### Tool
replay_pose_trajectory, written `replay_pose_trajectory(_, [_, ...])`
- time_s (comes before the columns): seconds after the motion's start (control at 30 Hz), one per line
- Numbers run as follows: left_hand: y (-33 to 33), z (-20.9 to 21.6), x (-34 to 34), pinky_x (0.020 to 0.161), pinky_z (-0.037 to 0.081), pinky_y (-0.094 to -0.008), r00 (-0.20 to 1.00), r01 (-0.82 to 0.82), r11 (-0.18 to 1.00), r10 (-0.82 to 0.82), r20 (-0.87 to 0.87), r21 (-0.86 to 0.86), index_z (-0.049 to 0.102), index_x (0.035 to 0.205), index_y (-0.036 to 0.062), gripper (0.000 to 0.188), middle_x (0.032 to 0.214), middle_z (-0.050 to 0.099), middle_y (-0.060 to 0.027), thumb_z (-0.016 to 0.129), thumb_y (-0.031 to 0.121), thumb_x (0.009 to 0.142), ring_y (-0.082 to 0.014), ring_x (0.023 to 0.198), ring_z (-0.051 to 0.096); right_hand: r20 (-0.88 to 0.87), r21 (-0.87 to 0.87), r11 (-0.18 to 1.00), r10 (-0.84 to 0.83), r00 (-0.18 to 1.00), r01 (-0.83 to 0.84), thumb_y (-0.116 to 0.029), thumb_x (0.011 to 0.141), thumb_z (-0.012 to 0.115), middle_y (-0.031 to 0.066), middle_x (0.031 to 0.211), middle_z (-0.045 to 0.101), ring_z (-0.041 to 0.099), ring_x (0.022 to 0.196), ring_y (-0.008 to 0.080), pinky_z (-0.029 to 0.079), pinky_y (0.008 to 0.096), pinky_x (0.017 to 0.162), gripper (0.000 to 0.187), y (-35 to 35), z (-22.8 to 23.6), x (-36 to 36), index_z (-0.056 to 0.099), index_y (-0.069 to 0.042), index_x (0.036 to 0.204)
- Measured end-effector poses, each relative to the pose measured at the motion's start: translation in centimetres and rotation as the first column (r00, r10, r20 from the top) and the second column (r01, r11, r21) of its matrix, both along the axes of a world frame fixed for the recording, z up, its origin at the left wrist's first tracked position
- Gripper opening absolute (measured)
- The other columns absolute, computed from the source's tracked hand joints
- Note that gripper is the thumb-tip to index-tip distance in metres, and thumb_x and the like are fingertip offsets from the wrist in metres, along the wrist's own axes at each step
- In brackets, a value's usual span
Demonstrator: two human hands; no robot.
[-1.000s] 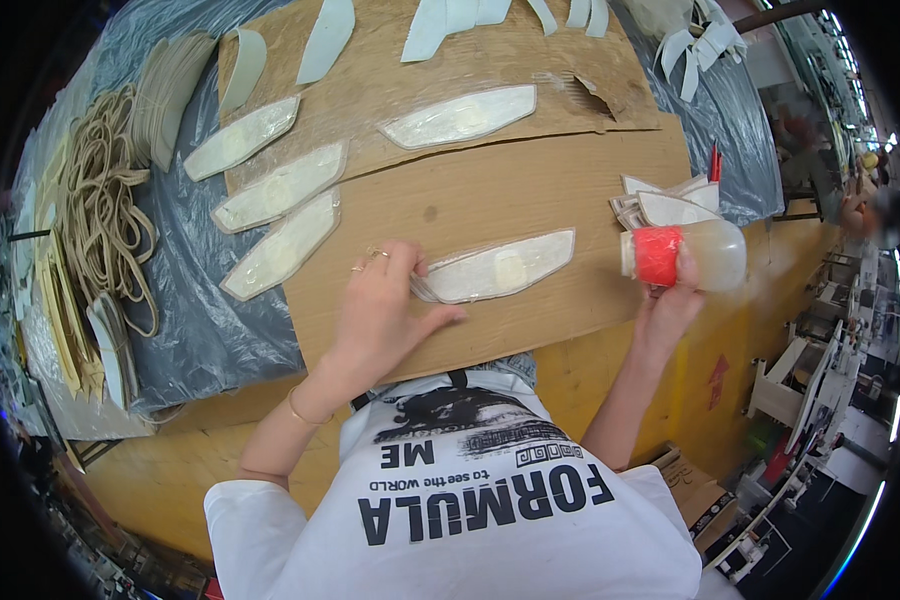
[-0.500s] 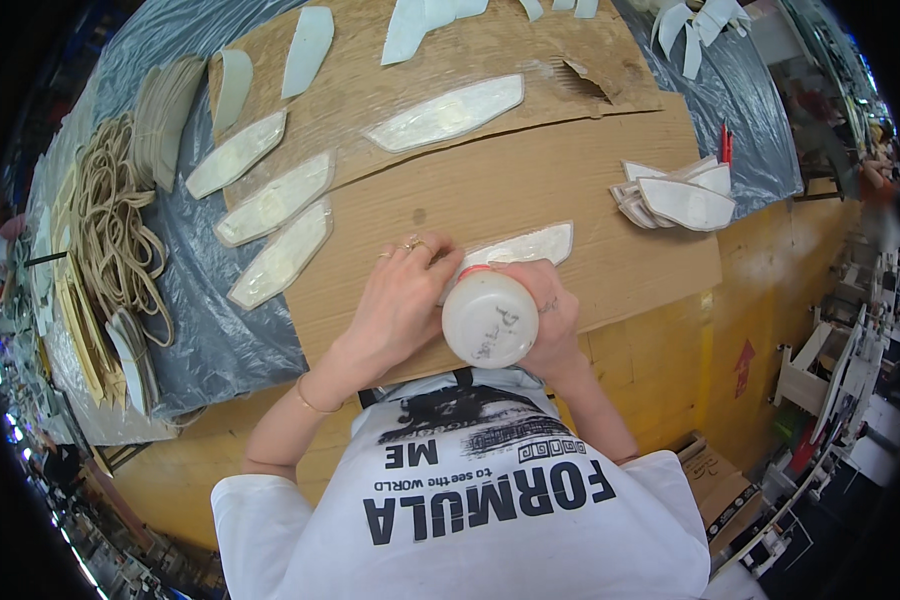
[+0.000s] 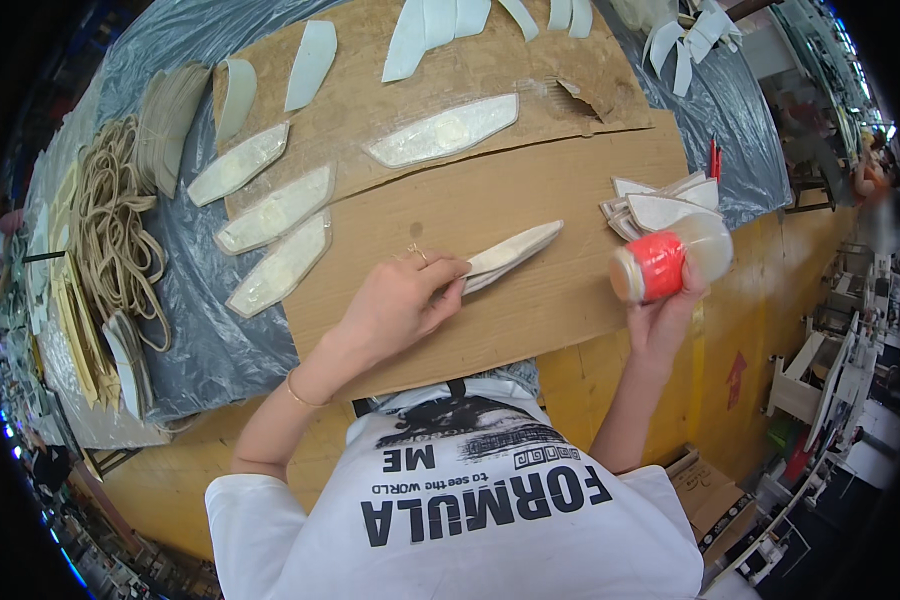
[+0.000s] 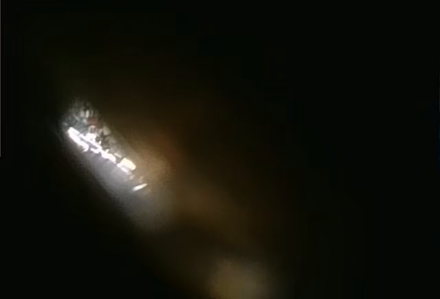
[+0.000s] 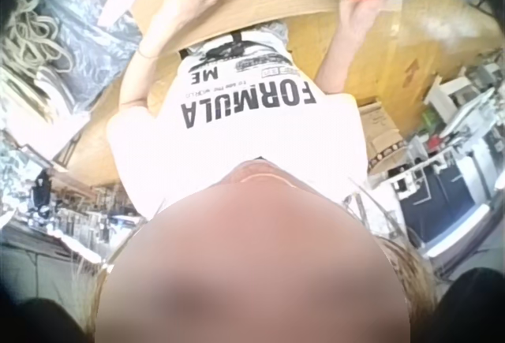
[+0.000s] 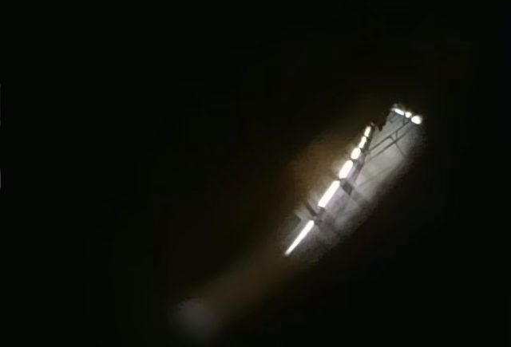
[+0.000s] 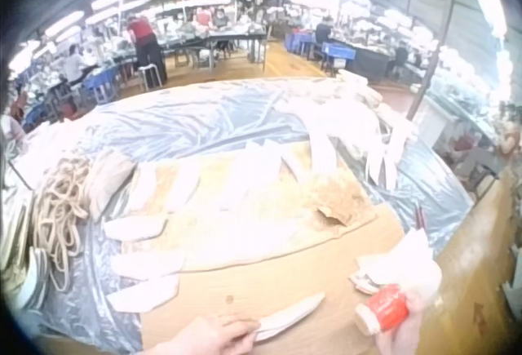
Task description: The person applies a white liquid from a squeeze bottle onto multiple white, curved shoe parts laid out on a cardboard surface. The person holds each part with one hand and applies the liquid with the other, then places the part back on the table.
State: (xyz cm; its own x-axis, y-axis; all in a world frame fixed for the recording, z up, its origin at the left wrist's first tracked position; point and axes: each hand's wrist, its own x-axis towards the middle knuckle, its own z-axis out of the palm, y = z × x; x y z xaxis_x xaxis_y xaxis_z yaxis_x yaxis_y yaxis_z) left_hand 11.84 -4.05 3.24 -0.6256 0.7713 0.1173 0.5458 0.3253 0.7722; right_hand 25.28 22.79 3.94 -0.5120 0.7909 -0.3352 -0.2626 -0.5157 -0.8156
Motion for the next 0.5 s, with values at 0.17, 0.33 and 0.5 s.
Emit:
replay_pose_trajectory(0.17, [0.2,0.2,-0.4,0.070,0.057,-0.0347,0.996,0.010,0.999,-0.007,0.092,-0.032,0.069,0.090,0.0024,0.010,0.101,0.072,-0.0123,0.071,0.007,0.081,-0.0277,0.077,0.071,-0.012,-0.061,0.645,0.763,0.646,-0.762,-0.042,0.071,0.079,0.0244,0.123,0.060,0.062,0.110,0.0255,0.054,0.0376,0.088,0.081,-0.5,0.6,1.4,0.047,-0.002,0.133])
replay_pose_trajectory(0.33, [0.3,0.3,-0.8,0.073,0.056,-0.0335,0.991,-0.003,0.999,0.010,0.135,-0.049,0.067,0.084,0.0005,0.012,0.103,0.072,-0.0126,0.072,0.009,0.078,-0.0261,0.079,0.071,-0.011,0.155,0.227,0.973,0.229,-0.961,-0.030,0.067,0.082,0.0229,0.136,0.056,0.057,0.120,0.0238,0.046,0.0371,0.100,0.091,-2.1,0.4,-0.7,0.041,-0.001,0.142])
replay_pose_trajectory(0.5, [0.5,0.2,-0.9,0.075,0.056,-0.0343,0.982,-0.023,1.000,0.024,0.189,-0.010,0.066,0.080,0.0012,0.013,0.113,0.069,-0.0142,0.073,0.010,0.075,-0.0272,0.081,0.071,-0.137,0.061,0.148,0.981,0.139,-0.987,-0.031,0.066,0.082,0.0242,0.141,0.051,0.048,0.133,0.0291,0.039,0.0391,0.107,0.097,-3.3,0.2,-3.1,0.037,0.001,0.145])
